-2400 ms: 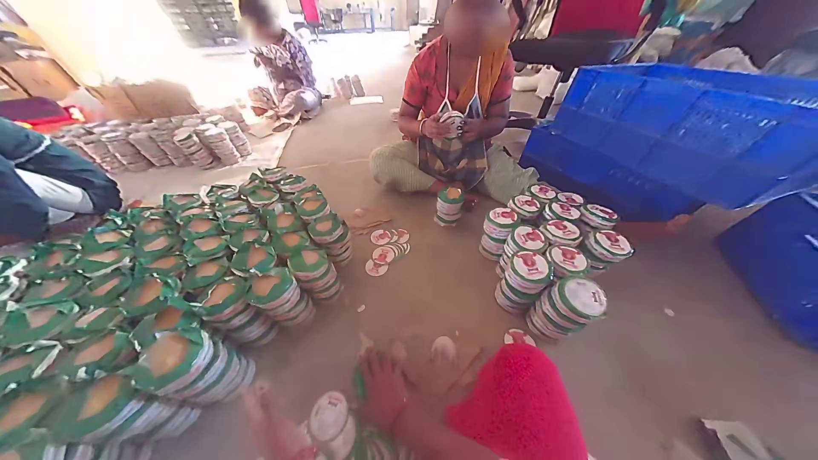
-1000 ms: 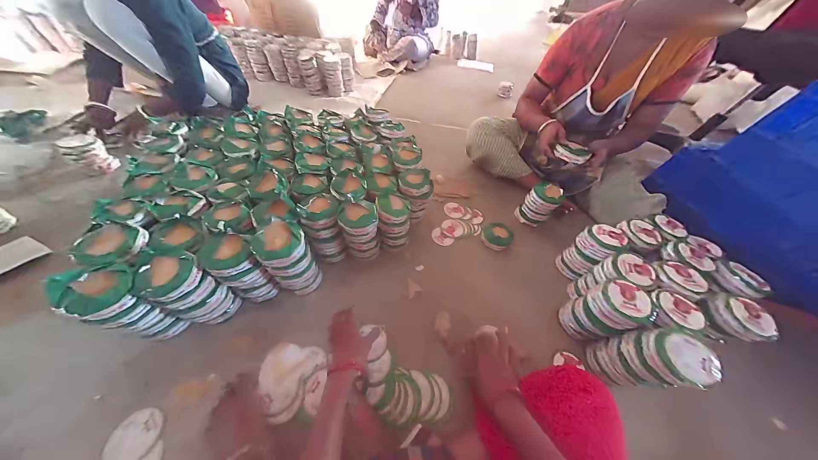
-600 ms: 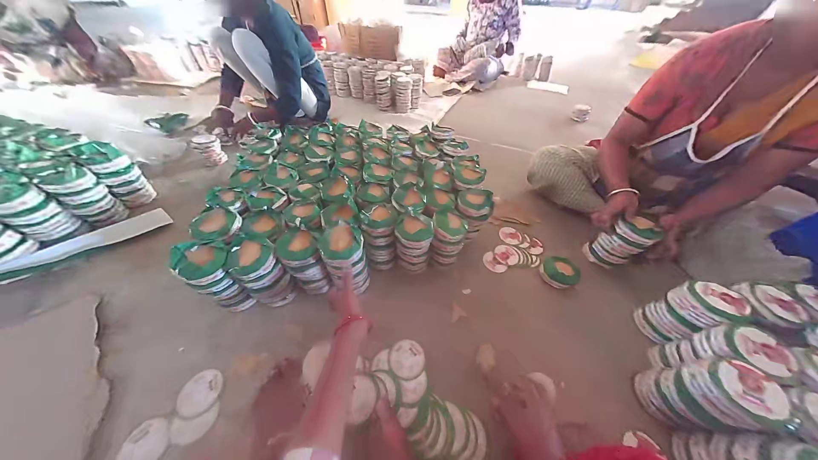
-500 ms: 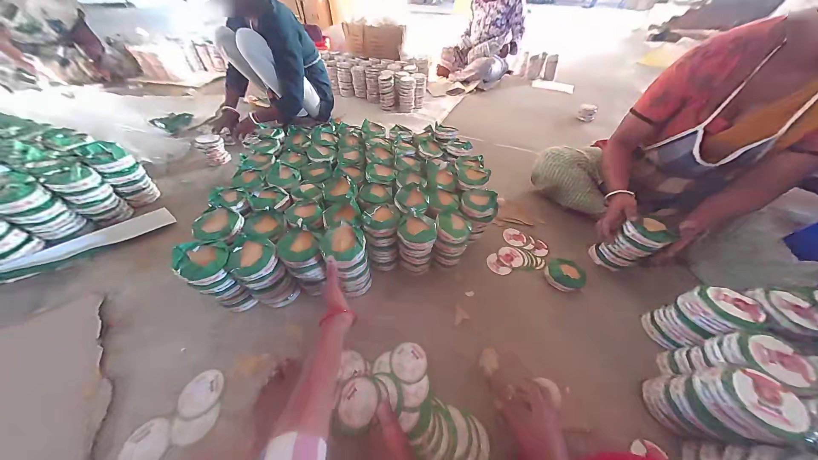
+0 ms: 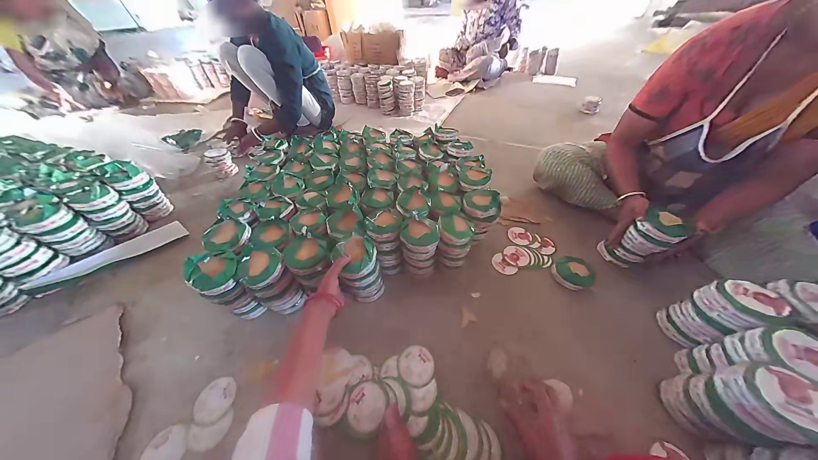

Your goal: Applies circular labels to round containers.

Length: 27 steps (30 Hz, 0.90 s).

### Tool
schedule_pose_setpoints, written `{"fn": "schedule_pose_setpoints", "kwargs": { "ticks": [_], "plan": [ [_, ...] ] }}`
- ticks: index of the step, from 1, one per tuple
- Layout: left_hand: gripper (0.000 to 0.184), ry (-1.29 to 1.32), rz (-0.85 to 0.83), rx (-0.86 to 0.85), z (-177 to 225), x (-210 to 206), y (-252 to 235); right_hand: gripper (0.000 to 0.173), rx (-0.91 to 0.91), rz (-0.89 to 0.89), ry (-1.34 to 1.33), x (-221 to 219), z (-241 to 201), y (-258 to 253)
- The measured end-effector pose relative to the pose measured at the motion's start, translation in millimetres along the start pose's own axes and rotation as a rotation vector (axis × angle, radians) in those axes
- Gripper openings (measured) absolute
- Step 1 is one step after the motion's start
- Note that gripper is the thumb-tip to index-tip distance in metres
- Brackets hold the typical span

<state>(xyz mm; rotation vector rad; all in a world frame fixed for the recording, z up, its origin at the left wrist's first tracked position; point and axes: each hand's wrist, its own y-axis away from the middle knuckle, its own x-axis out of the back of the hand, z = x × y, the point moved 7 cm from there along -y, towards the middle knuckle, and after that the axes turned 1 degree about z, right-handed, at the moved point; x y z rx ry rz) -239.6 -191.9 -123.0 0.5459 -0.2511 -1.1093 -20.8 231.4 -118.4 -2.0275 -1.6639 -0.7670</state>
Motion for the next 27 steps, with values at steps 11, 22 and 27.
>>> {"fn": "schedule_pose_setpoints", "kwargs": {
  "ticks": [11, 22, 27],
  "plan": [
    [0.049, -0.430, -0.548, 0.128, -36, -96, 60, 0.056, -0.025, 0.025, -0.066, -3, 8, 1],
    [0.064, -0.623, -0.746, 0.148, -125, -157, 192, 0.051, 0.199, 0.186, -0.884, 24, -26, -21],
    [0.083, -0.530, -0.891, -0.380, -82, -178, 197, 0.049, 0.233, 0.124, -0.918, 35, -29, -24]
  ]
}}
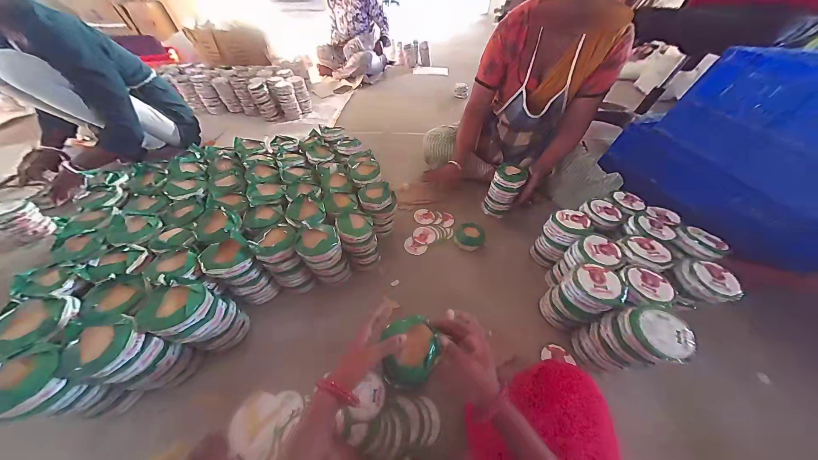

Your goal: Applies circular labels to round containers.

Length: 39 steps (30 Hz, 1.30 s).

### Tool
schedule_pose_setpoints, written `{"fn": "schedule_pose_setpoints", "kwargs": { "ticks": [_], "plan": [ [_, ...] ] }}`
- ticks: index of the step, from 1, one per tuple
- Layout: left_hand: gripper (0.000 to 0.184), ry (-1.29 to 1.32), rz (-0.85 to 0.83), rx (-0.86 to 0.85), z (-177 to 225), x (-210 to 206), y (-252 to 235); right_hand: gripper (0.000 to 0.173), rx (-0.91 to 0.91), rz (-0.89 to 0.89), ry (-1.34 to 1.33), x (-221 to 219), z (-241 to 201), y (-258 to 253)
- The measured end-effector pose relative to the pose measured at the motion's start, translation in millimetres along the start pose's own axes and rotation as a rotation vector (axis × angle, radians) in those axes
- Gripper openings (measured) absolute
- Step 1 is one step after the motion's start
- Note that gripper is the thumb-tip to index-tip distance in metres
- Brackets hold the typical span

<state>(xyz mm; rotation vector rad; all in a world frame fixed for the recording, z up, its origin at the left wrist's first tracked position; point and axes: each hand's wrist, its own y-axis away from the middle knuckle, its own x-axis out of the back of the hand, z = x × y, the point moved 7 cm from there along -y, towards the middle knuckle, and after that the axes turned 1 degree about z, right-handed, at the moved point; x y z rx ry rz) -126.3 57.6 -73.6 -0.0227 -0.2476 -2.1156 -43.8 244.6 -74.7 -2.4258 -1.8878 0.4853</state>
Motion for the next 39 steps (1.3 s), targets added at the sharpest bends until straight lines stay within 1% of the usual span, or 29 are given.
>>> {"fn": "schedule_pose_setpoints", "kwargs": {
  "ticks": [2, 3, 6, 8, 10, 12, 14, 18, 21, 24, 26, 28, 30, 32, 34, 36, 37, 38, 39],
  "plan": [
    [0.060, -0.073, -0.074, -0.054, 16, 3, -9, 0.050, -0.024, -0.020, -0.015, -2, -2, 0],
    [0.053, -0.104, -0.105, -0.064, 22, 2, -13, 0.050, -0.028, -0.028, -0.018, -3, -3, -1],
    [0.035, -0.151, -0.130, -0.040, 31, -5, -21, 0.049, -0.025, -0.063, -0.066, -5, -5, -3],
    [0.031, -0.121, -0.111, 0.002, 29, -9, -24, 0.052, -0.025, -0.072, -0.075, -5, -4, -3],
    [0.029, -0.046, -0.065, 0.035, 26, -12, -25, 0.056, -0.015, -0.048, -0.014, -4, -3, -3],
    [0.027, 0.002, -0.017, 0.064, 23, -15, -24, 0.058, -0.002, 0.013, 0.058, -5, -3, -2],
    [0.026, 0.030, 0.020, 0.091, 21, -15, -23, 0.054, 0.022, 0.090, 0.112, -7, -4, -2],
    [0.020, 0.114, 0.132, 0.071, 12, -15, -21, 0.046, 0.019, 0.242, 0.176, -12, -2, -3],
    [0.017, 0.150, 0.165, 0.068, 10, -17, -17, 0.043, -0.002, 0.296, 0.259, -16, -5, -3],
    [0.015, 0.086, 0.222, 0.011, 10, -18, -13, 0.041, 0.026, 0.329, 0.391, -19, -9, -2],
    [0.019, -0.022, 0.200, -0.062, 14, -16, -11, 0.040, 0.034, 0.324, 0.478, -23, -15, -2],
    [0.025, -0.057, 0.071, -0.057, 19, -11, -9, 0.041, 0.050, 0.306, 0.553, -25, -19, -2],
    [0.026, -0.069, -0.053, -0.034, 21, -5, -10, 0.045, 0.040, 0.241, 0.565, -25, -17, -5],
    [0.024, -0.125, -0.061, -0.044, 21, 3, -15, 0.051, -0.002, 0.169, 0.541, -27, -15, -11],
    [0.019, -0.214, -0.028, -0.057, 25, 6, -20, 0.055, -0.065, 0.124, 0.529, -29, -15, -17],
    [0.018, -0.364, -0.017, -0.101, 35, 3, -22, 0.054, -0.089, 0.112, 0.527, -29, -16, -20],
    [0.017, -0.454, -0.006, -0.168, 42, -1, -21, 0.054, -0.089, 0.117, 0.530, -28, -15, -21],
    [0.015, -0.546, 0.031, -0.296, 48, -6, -18, 0.053, -0.081, 0.128, 0.541, -27, -16, -22],
    [0.012, -0.624, 0.092, -0.470, 52, -12, -13, 0.053, -0.066, 0.141, 0.557, -27, -16, -22]
  ]
}}
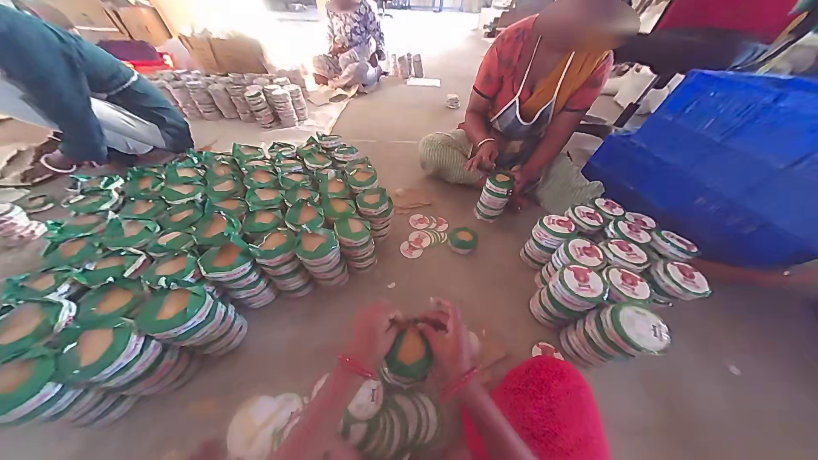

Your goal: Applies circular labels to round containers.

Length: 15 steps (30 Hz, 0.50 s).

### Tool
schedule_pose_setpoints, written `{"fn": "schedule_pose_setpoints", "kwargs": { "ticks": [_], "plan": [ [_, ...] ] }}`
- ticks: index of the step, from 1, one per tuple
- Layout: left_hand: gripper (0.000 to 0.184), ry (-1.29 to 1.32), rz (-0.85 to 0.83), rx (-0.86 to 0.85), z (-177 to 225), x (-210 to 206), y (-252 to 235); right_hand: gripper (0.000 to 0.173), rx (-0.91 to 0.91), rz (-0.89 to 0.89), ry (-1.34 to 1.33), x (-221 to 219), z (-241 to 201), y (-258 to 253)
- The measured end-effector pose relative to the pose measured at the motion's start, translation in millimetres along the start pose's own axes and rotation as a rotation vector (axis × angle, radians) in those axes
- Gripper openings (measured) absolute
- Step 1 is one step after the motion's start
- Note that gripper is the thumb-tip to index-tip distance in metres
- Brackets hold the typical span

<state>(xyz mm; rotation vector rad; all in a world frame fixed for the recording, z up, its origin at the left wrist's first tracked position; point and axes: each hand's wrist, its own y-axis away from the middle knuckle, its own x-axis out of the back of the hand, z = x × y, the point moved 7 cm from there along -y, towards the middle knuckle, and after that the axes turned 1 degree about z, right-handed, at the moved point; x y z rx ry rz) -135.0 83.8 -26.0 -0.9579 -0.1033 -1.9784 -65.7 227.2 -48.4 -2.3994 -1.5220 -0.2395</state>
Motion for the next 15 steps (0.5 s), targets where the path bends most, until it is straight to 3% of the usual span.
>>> {"fn": "schedule_pose_setpoints", "kwargs": {
  "ticks": [3, 7, 9, 11, 15],
  "plan": [
    [0.010, -0.276, 0.188, -0.310, 22, -9, 13, 0.050, 0.025, 0.051, 0.038, -1, -2, 2],
    [0.018, -0.563, 0.143, -0.401, 47, -16, 23, 0.045, 0.061, 0.101, 0.112, -2, -8, 7],
    [0.019, -0.580, 0.009, -0.337, 52, -17, 24, 0.043, 0.083, 0.114, 0.136, -4, -9, 7],
    [0.022, -0.488, -0.206, -0.147, 50, -16, 27, 0.042, 0.100, 0.123, 0.161, -6, -9, 8],
    [0.058, -0.398, -0.398, 0.097, 38, -16, 42, 0.038, 0.077, 0.065, 0.240, -10, -12, 8]
  ]
}}
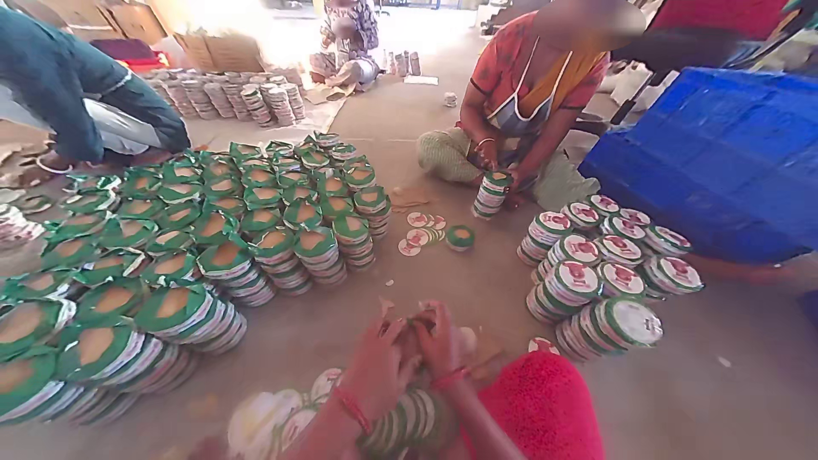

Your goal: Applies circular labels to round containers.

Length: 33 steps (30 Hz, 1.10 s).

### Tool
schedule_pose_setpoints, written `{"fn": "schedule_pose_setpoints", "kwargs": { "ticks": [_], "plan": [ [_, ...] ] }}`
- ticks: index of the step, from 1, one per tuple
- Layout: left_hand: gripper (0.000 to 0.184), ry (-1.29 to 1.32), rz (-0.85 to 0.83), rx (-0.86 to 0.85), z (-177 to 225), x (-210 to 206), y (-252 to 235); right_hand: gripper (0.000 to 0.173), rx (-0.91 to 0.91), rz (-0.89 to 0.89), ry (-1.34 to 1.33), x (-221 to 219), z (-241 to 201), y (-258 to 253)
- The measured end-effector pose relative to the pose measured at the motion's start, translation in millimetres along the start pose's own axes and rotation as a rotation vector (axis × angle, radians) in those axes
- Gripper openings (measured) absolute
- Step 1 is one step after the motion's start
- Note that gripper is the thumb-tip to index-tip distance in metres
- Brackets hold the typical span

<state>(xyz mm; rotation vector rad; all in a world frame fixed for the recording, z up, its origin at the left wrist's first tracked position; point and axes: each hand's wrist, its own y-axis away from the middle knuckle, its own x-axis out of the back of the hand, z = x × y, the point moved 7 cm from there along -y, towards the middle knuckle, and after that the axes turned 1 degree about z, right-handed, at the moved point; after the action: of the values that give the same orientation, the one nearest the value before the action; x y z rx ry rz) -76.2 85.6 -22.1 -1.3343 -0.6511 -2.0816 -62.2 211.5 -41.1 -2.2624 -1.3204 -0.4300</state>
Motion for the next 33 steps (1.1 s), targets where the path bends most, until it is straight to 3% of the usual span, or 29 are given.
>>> {"fn": "schedule_pose_setpoints", "kwargs": {
  "ticks": [4, 9, 12, 15, 18, 20, 23, 25, 29, 33],
  "plan": [
    [0.062, -0.036, 0.029, 0.056, 2, -8, 7, 0.039, 0.016, -0.123, 0.107, 1, -5, 0],
    [0.050, -0.013, 0.532, -0.104, 0, -17, 15, 0.043, 0.061, -0.291, 0.207, 5, -14, 3],
    [0.050, 0.097, 0.637, -0.084, -3, -24, 20, 0.047, 0.103, -0.368, 0.303, 6, -22, 13],
    [0.052, 0.119, 0.722, -0.093, -4, -28, 24, 0.045, 0.249, -0.306, 0.351, 8, -28, 25],
    [0.044, 0.028, 0.755, -0.128, -5, -37, 22, 0.048, 0.301, -0.295, 0.389, 9, -26, 32],
    [0.052, 0.005, 0.734, -0.144, -5, -40, 22, 0.055, 0.216, -0.359, 0.349, 12, -21, 29],
    [0.076, -0.049, 0.711, -0.168, -4, -43, 23, 0.064, 0.032, -0.402, -0.002, 18, -4, 17],
    [0.085, -0.076, 0.705, -0.182, -5, -42, 22, 0.060, -0.011, -0.364, -0.278, 22, 4, 10],
    [0.085, -0.080, 0.703, -0.187, -8, -42, 21, 0.047, 0.228, -0.309, -0.036, 28, 8, 1],
    [0.084, -0.100, 0.723, -0.192, -11, -42, 20, 0.051, 0.405, -0.360, 0.142, 17, 11, -6]
  ]
}}
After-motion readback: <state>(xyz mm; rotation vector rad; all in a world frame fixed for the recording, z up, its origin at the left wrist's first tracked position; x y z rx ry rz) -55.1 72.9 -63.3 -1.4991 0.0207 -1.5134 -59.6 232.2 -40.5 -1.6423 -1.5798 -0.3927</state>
